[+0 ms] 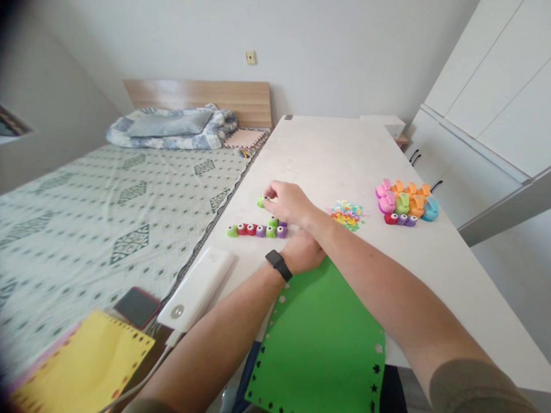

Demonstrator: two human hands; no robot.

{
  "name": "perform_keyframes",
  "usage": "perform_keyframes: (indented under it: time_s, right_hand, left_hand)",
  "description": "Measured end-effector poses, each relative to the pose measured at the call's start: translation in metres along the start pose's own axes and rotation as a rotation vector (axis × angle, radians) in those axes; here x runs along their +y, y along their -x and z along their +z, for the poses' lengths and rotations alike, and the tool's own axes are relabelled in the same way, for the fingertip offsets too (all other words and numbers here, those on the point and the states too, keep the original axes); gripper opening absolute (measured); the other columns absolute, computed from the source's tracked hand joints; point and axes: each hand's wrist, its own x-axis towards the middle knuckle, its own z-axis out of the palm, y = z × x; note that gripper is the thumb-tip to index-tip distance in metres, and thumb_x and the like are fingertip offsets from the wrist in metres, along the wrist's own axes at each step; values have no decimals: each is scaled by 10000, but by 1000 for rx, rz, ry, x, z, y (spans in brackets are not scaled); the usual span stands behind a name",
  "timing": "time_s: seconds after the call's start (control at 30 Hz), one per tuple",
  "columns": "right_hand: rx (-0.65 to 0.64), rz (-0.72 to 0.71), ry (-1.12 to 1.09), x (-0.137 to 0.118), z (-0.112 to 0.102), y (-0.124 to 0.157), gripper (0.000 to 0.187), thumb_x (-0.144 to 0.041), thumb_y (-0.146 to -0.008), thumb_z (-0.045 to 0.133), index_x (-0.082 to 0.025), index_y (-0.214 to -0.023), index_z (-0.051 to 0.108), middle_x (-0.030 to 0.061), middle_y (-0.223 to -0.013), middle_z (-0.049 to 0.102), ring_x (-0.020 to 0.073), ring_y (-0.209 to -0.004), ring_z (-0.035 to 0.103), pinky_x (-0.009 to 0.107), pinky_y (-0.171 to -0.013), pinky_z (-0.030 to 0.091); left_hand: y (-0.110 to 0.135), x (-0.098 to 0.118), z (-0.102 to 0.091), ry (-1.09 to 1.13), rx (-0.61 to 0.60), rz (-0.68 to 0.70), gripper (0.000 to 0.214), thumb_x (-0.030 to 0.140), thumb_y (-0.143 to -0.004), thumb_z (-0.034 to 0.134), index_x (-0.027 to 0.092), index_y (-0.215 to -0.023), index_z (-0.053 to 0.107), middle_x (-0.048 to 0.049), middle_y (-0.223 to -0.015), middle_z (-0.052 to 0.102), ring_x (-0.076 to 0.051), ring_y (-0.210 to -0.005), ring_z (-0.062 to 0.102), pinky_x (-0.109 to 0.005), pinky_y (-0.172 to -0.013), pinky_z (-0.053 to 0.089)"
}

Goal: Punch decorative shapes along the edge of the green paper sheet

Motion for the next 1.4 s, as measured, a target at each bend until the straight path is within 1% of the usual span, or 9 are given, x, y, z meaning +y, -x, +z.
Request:
perform_keyframes:
  time_s: [0.13, 0.2, 0.3, 0.4, 0.5, 0.63, 0.97, 1.17, 1.4]
  right_hand:
    - [35, 60, -437, 16, -42, 33, 256, -411, -863, 714, -194, -974, 636, 57, -951, 736, 173, -848, 673, 330, -803, 534]
    - [47, 124, -572, 29, -63, 55, 286, -420, -861, 726, -197, -997, 612, 59, -960, 728, 175, -865, 678, 343, -810, 543]
    - [55, 207, -616, 49, -87, 89, 312, -423, -839, 755, -198, -989, 600, 48, -932, 711, 172, -848, 672, 346, -791, 546]
    - [43, 267, -574, 71, -100, 118, 367, -425, -788, 799, -201, -1005, 606, 48, -936, 702, 174, -843, 664, 349, -786, 554]
    - [-10, 323, -495, 91, -102, 139, 450, -419, -750, 818, -190, -1092, 637, 75, -1006, 708, 196, -894, 669, 369, -819, 564]
    - [-97, 341, -349, 105, -97, 153, 481, -428, -783, 768, -168, -1176, 667, 82, -1002, 714, 194, -840, 655, 353, -742, 552]
    - [-174, 292, -232, 104, -94, 156, 455, -358, -782, 753, -184, -1196, 686, 85, -1097, 728, 198, -889, 663, 357, -817, 539]
    - [-72, 310, -254, 100, -91, 154, 453, -358, -781, 756, -182, -1194, 689, 93, -1095, 735, 187, -824, 653, 343, -755, 531]
    - [-95, 300, -289, 103, -91, 155, 457, -367, -771, 761, -183, -1184, 691, 95, -1095, 732, 191, -855, 658, 349, -782, 541]
  left_hand:
    - [-1, -4, -3, 26, -49, -22, 247, 285, -917, 609, 176, -1118, 700, -97, -1065, 751, -250, -1001, 696, -402, -941, 541]
    - [-1, -6, -6, 43, -37, -26, 217, 286, -924, 599, 184, -1089, 696, -75, -1022, 755, -223, -941, 704, -362, -894, 546]
    - [-2, -7, -8, 80, -15, -18, 190, 252, -926, 589, 182, -1070, 691, -64, -1002, 754, -200, -924, 703, -319, -869, 541]
    - [-2, -8, -9, 100, -8, -28, 176, 233, -927, 583, 178, -1056, 690, -64, -1000, 753, -193, -921, 704, -308, -861, 541]
    - [-3, -8, -9, 114, -10, -41, 181, 224, -932, 576, 176, -1064, 690, -65, -1002, 755, -196, -923, 706, -314, -856, 545]
    - [-3, -7, -9, 139, -24, -67, 175, 224, -934, 581, 178, -1063, 689, -65, -1020, 757, -198, -941, 709, -314, -859, 550]
    - [-4, -5, -9, 189, 1, -86, 167, 206, -935, 579, 178, -1063, 683, -52, -1016, 755, -187, -942, 710, -311, -867, 552]
    - [-4, -2, -11, 232, -8, -96, 163, 203, -932, 584, 185, -1060, 683, -45, -1020, 761, -185, -951, 715, -312, -871, 559]
    - [-5, 0, -13, 249, -11, -108, 164, 199, -926, 592, 189, -1062, 684, -45, -1024, 765, -185, -953, 721, -314, -871, 563]
